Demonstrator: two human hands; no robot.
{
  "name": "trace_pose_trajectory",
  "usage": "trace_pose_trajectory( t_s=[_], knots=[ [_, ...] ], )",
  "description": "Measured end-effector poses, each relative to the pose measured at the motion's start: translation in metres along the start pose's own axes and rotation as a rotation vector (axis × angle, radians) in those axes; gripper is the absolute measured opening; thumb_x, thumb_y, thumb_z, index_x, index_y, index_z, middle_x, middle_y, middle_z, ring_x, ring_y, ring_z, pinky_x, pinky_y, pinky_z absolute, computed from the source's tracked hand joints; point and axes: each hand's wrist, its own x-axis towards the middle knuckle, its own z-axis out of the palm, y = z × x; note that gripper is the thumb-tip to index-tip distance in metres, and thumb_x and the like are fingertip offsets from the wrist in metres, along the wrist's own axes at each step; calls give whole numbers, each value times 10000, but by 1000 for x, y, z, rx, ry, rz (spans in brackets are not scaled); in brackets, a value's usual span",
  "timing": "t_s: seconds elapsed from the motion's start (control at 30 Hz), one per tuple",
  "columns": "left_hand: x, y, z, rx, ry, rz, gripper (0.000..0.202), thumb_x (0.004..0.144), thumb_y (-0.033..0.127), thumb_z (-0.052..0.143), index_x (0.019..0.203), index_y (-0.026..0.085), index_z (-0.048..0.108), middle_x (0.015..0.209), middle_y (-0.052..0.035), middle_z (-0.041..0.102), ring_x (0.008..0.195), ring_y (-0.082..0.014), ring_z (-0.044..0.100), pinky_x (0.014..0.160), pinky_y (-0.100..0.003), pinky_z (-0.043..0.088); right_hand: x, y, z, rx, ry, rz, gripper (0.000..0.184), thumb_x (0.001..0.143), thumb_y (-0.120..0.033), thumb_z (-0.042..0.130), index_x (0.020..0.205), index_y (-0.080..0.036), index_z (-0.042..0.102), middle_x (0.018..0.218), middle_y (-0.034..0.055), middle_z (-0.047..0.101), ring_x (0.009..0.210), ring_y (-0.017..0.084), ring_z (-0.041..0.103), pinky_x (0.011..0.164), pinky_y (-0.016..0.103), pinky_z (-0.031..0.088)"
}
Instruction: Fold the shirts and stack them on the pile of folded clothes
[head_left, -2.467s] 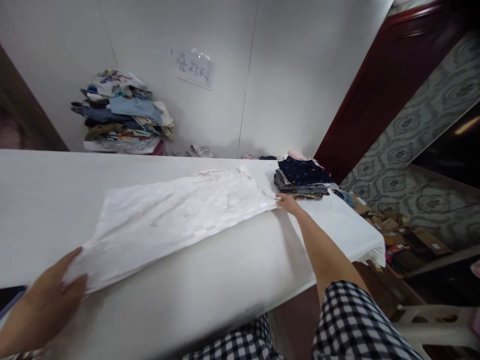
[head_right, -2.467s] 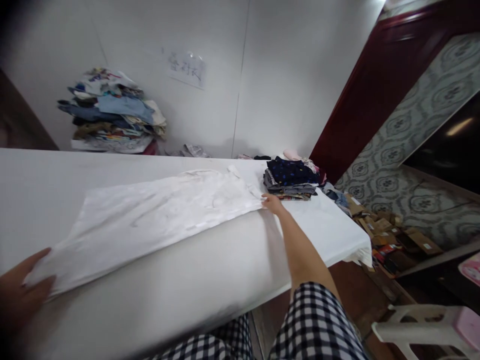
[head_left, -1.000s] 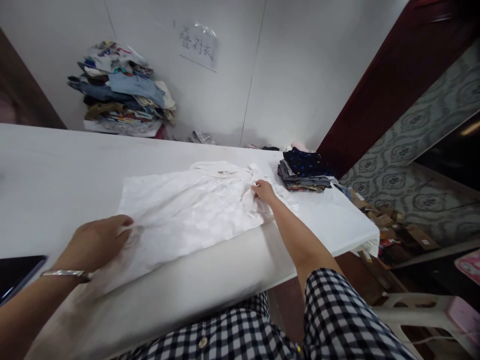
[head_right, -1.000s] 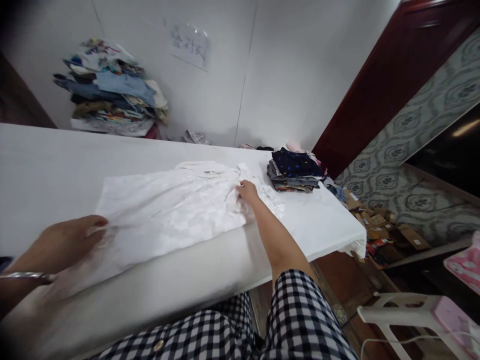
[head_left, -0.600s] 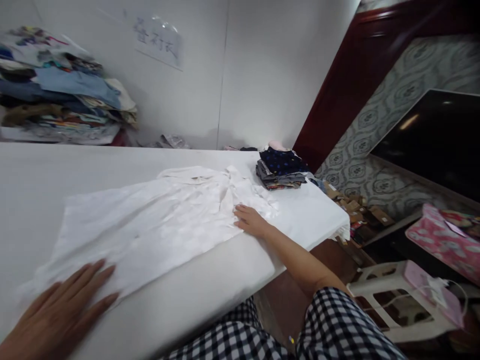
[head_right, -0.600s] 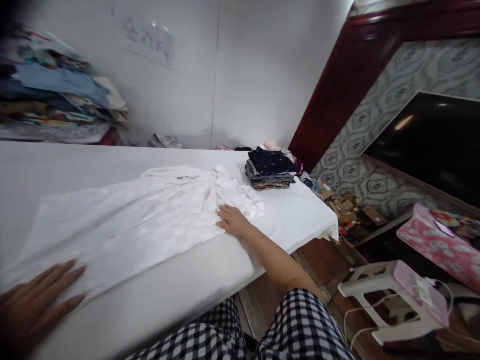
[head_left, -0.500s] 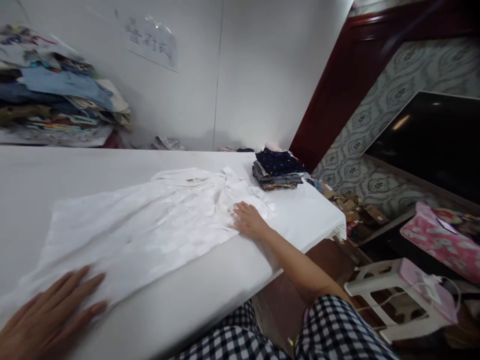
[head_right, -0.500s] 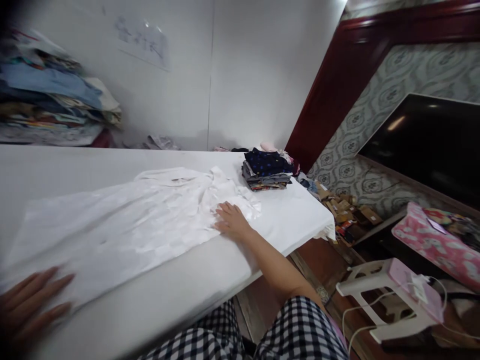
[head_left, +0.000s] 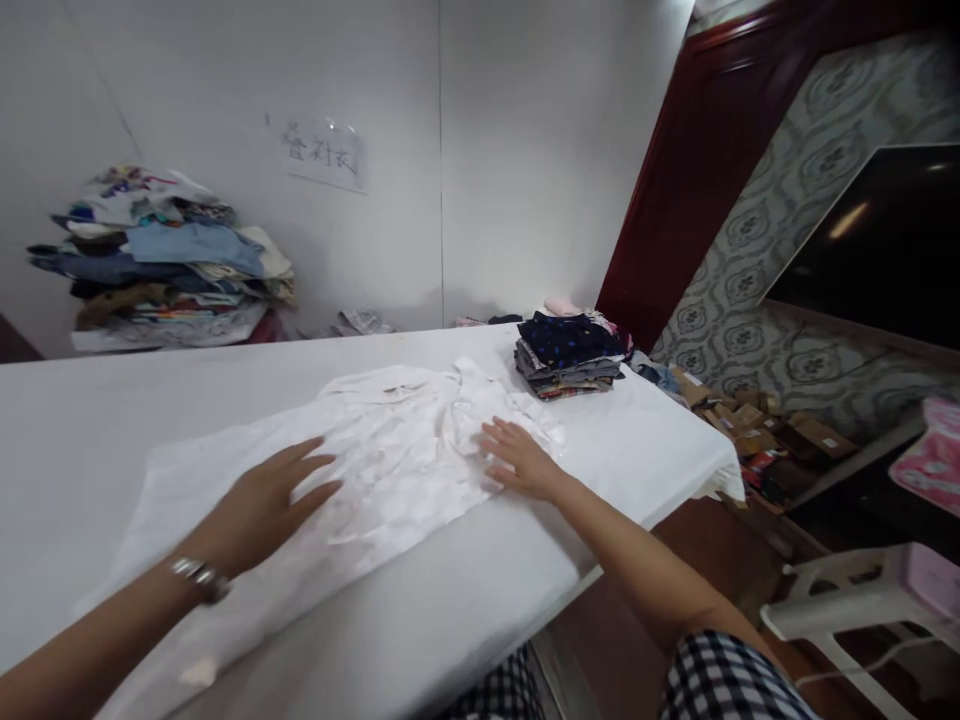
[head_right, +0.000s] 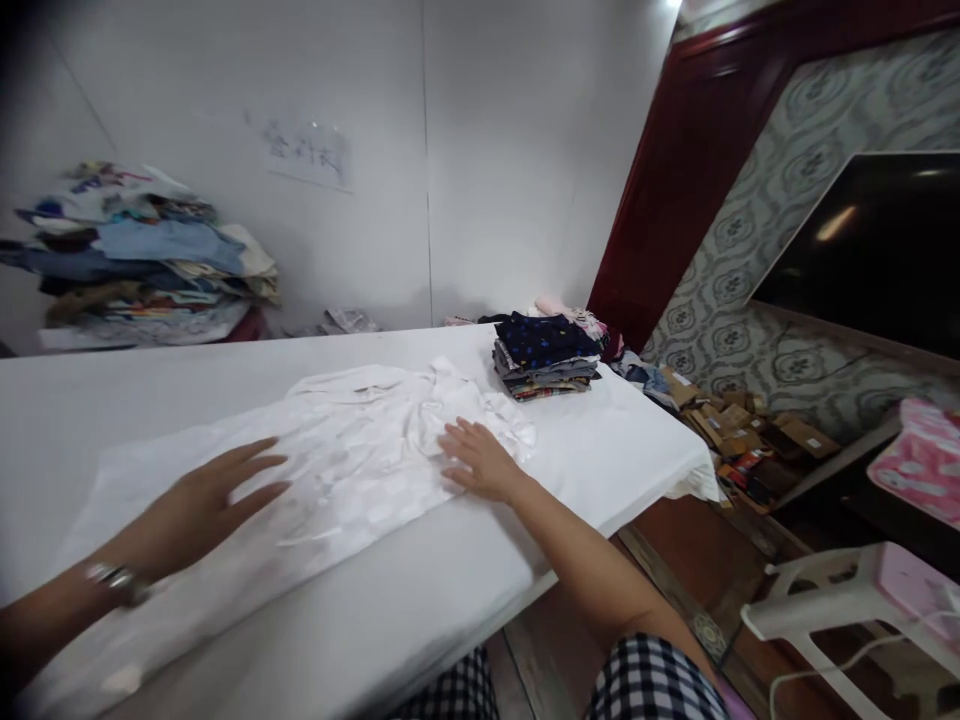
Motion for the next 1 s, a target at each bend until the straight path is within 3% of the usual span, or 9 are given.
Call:
trace_pose_trajectory(
  t_s=[0.1, 0.2, 0.3, 0.43, 0.63, 0.77, 0.9, 1.0],
  knots=[
    [74, 57, 3, 44, -62, 119, 495, 837, 505, 395, 1152, 205, 630, 1393, -77, 507, 1265, -232, 477, 1077, -367, 356, 5, 6, 8, 83, -101, -179, 502, 896, -444, 523, 1342, -214, 504, 1430, 105, 458, 1398, 223, 293, 1118, 417, 272],
    [141, 95, 22, 126, -160, 130, 487, 867, 453, 398, 1232, 184, 575, 1407, -78, 492, 1294, -219, 442, 1082, -345, 341, 5, 12, 16, 92, -215, -145, 539, 897, -460, 514, 1362, -189, 482, 1452, 121, 424, 1401, 254, 282, 1125, 438, 249],
    [199, 119, 48, 196, -230, 132, 481, 888, 399, 387, 1290, 172, 524, 1396, -90, 502, 1259, -235, 473, 1047, -349, 373, 3, 13, 20, 87, -287, -86, 600, 911, -522, 449, 1416, -201, 403, 1514, 106, 320, 1426, 276, 204, 1139, 476, 191],
    [257, 140, 83, 248, -283, 130, 470, 883, 292, 394, 1334, 192, 475, 1376, -112, 516, 1227, -264, 491, 995, -391, 408, 1, 10, 20, 103, -277, -85, 609, 912, -550, 428, 1429, -233, 376, 1524, 77, 307, 1436, 238, 172, 1152, 429, 161],
    [306, 152, 134, 326, -367, 221, 591, 785, 124, 473, 1361, 249, 438, 1458, -105, 411, 1300, -257, 398, 994, -395, 399, 0, 9, 23, 122, -197, -102, 599, 901, -564, 440, 1395, -224, 427, 1499, 81, 358, 1419, 230, 222, 1143, 426, 195],
    [323, 154, 158, 338, -383, 300, 507, 773, 108, 473, 1262, 230, 536, 1488, -103, 358, 1335, -255, 332, 1014, -425, 372, -1, 10, 26, 134, -158, -121, 590, 886, -572, 464, 1365, -227, 464, 1469, 78, 407, 1400, 234, 259, 1132, 421, 223],
    [337, 158, 161, 333, -365, 320, 318, 792, 137, 470, 1062, 172, 635, 1335, -130, 525, 1279, -249, 389, 1010, -409, 358, -1, 11, 28, 156, -165, -118, 589, 881, -562, 481, 1363, -225, 463, 1478, 77, 393, 1402, 238, 256, 1140, 421, 202],
    [345, 156, 144, 331, -328, 278, 272, 816, 167, 449, 1016, 137, 631, 1182, -152, 620, 1213, -245, 457, 1020, -400, 333, -2, 12, 28, 178, -174, -110, 580, 883, -552, 485, 1367, -234, 458, 1489, 72, 376, 1413, 230, 233, 1153, 418, 170]
  ],
)
